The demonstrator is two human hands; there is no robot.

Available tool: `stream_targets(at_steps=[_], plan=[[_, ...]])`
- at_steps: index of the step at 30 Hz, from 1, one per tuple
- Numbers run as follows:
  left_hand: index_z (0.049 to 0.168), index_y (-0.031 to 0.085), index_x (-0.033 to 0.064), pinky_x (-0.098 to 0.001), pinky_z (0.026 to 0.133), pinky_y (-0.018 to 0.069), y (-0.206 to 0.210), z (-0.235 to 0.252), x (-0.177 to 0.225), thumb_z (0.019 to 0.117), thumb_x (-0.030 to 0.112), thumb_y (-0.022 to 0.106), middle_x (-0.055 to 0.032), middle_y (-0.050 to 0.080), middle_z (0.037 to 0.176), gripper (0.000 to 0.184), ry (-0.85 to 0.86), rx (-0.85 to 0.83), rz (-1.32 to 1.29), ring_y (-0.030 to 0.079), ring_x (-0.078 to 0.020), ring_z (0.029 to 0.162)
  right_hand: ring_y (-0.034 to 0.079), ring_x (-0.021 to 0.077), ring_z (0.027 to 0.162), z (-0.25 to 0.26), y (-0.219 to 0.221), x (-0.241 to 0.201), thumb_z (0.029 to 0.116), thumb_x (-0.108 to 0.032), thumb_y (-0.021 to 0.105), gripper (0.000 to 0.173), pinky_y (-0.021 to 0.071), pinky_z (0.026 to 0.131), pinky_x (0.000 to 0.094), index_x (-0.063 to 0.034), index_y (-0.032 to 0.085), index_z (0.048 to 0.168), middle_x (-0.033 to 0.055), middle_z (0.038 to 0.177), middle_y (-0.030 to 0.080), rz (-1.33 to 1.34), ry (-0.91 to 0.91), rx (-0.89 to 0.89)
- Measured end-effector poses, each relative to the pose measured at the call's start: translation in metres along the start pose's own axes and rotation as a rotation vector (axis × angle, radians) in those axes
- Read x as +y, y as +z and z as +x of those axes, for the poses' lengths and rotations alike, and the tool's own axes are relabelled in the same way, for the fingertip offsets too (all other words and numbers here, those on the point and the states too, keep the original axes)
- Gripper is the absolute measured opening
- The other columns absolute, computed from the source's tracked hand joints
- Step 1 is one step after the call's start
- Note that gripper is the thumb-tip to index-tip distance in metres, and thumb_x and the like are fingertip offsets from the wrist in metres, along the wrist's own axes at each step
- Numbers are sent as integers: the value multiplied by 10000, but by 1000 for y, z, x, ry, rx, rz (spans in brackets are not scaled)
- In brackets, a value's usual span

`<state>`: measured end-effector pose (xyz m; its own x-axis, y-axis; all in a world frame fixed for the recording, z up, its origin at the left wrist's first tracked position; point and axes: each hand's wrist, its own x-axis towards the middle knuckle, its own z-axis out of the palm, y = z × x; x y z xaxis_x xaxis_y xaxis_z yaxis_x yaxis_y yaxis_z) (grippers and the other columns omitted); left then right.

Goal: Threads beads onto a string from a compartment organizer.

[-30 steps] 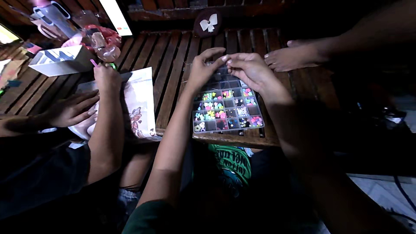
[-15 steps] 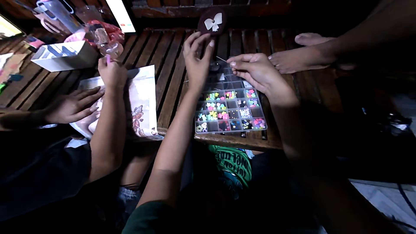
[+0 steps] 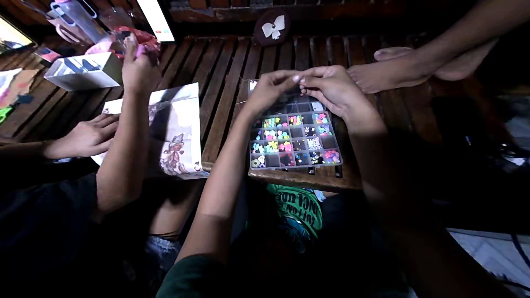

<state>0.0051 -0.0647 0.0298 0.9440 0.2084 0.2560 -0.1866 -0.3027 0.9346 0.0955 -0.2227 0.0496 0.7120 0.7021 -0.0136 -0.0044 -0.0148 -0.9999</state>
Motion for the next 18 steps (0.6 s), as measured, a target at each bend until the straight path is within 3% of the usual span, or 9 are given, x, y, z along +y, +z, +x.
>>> stream_targets(at_steps=[3, 10, 18], plan=[[1220, 656, -32, -214, 879, 533, 3, 0, -1, 986, 59, 645, -46, 694, 1072, 252, -7, -40, -15, 642, -22, 937, 643, 42, 798, 0, -1, 0, 990, -9, 617, 105, 560, 789, 217, -22, 696, 1057, -12, 923, 680, -41, -14, -5], [1115, 671, -44, -231, 726, 576, 0, 2, -6, 952, 0, 669, -11, 686, 848, 169, -8, -5, -71, 657, -53, 738, 644, 45, 787, 3, -5, 0, 990, -30, 632, 106, 559, 782, 208, -20, 708, 1062, -4, 929, 685, -90, 6, 5], [1031, 680, -26, -231, 728, 580, 0, 2, -6, 980, 39, 652, -1, 677, 831, 87, -23, 45, -55, 655, -43, 721, 656, 48, 814, 6, -10, 2, 997, -14, 611, 132, 568, 804, 213, -30, 659, 1119, -7, 934, 660, 3, -37, 87]])
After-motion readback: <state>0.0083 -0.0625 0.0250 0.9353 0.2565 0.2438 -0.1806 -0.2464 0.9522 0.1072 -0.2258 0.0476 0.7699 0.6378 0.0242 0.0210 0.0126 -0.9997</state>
